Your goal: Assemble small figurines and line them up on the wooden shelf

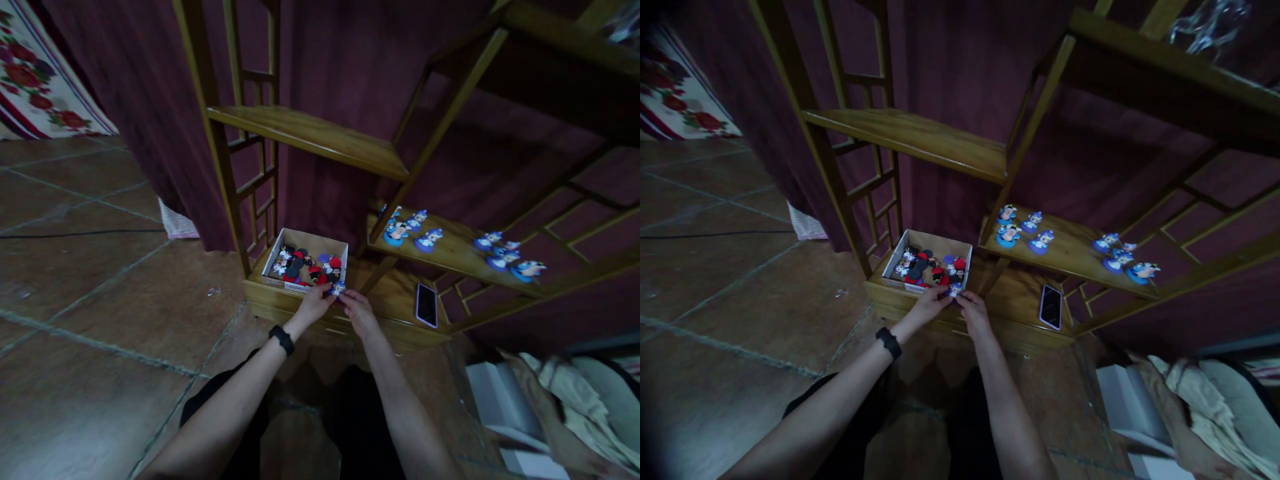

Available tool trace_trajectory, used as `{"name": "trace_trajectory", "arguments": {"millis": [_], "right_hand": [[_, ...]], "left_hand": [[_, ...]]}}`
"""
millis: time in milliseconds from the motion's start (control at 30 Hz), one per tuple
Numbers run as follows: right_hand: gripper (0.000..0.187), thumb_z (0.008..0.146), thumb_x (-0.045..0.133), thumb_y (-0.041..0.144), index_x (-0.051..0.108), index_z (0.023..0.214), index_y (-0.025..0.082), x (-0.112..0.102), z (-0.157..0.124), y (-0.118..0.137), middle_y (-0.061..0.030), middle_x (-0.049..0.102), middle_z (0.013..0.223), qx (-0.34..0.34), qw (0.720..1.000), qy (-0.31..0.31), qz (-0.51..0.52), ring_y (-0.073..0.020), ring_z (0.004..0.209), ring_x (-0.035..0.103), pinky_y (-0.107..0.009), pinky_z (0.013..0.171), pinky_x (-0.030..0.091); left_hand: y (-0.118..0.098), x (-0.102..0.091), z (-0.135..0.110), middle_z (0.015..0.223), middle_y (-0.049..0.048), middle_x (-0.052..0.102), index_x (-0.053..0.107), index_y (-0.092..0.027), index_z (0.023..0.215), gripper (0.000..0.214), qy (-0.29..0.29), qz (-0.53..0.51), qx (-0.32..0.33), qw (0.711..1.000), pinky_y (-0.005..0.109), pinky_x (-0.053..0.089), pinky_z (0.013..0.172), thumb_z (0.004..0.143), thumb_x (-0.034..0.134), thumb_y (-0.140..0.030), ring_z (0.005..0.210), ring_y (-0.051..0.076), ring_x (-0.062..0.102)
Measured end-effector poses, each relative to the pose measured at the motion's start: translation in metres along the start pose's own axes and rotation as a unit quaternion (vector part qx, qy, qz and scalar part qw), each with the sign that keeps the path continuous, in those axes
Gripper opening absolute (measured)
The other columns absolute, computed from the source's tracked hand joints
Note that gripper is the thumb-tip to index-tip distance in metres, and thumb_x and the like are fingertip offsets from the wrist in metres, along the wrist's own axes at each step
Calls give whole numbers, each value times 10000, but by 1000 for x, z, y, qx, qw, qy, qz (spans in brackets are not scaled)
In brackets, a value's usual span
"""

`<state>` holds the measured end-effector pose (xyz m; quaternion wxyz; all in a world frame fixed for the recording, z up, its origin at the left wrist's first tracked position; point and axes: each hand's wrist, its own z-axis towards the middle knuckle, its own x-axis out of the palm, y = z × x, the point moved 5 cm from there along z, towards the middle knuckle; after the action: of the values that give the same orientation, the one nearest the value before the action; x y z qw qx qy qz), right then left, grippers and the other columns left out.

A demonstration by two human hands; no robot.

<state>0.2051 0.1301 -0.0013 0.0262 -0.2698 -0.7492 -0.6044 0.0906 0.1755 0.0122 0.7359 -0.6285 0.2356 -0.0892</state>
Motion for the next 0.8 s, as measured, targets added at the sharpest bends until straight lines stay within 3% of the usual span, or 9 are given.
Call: {"name": "trace_trajectory", "arguments": {"millis": [133, 233, 400, 600, 800], "right_hand": [[239, 526, 763, 266, 639, 705, 168, -13, -24, -1, -10, 671, 743, -8, 1000, -3, 22, -136, 692, 618, -305, 740, 493], [247, 526, 772, 264, 641, 709, 163, -21, -38, -8, -14, 674, 763, -8, 999, -3, 45, -144, 730, 628, -304, 755, 501], [237, 540, 776, 266, 638, 703, 164, -30, -58, -21, -15, 675, 782, -4, 997, -12, 80, -141, 714, 638, -290, 715, 517], [275, 550, 780, 292, 652, 751, 154, -25, -82, -27, -42, 682, 820, 1, 996, 36, 87, -160, 743, 648, -288, 707, 526], [299, 528, 781, 333, 645, 714, 142, -19, -95, -37, -56, 685, 773, 6, 998, 40, 44, -173, 709, 650, -317, 703, 532]], "left_hand": [[11, 16, -9, 701, 26, 644, 662, -131, 776, 145, 36, -204, -108, 972, 219, 445, 570, 688, 621, -239, 620, 131, 567], [14, 24, -22, 717, 34, 660, 671, -123, 782, 213, 45, -264, -153, 951, 219, 457, 576, 616, 705, -252, 607, 119, 578], [5, 28, -45, 710, 50, 673, 681, -114, 748, 222, 54, -270, -184, 943, 244, 483, 607, 580, 746, -243, 596, 121, 599], [-6, 22, -79, 743, 74, 686, 679, -117, 813, 248, 30, -262, -189, 946, 249, 503, 609, 621, 737, -262, 604, 134, 631], [7, 24, -110, 687, 67, 675, 675, -104, 775, 192, -46, -291, -199, 935, 210, 495, 548, 644, 723, -235, 534, 103, 606]]}}
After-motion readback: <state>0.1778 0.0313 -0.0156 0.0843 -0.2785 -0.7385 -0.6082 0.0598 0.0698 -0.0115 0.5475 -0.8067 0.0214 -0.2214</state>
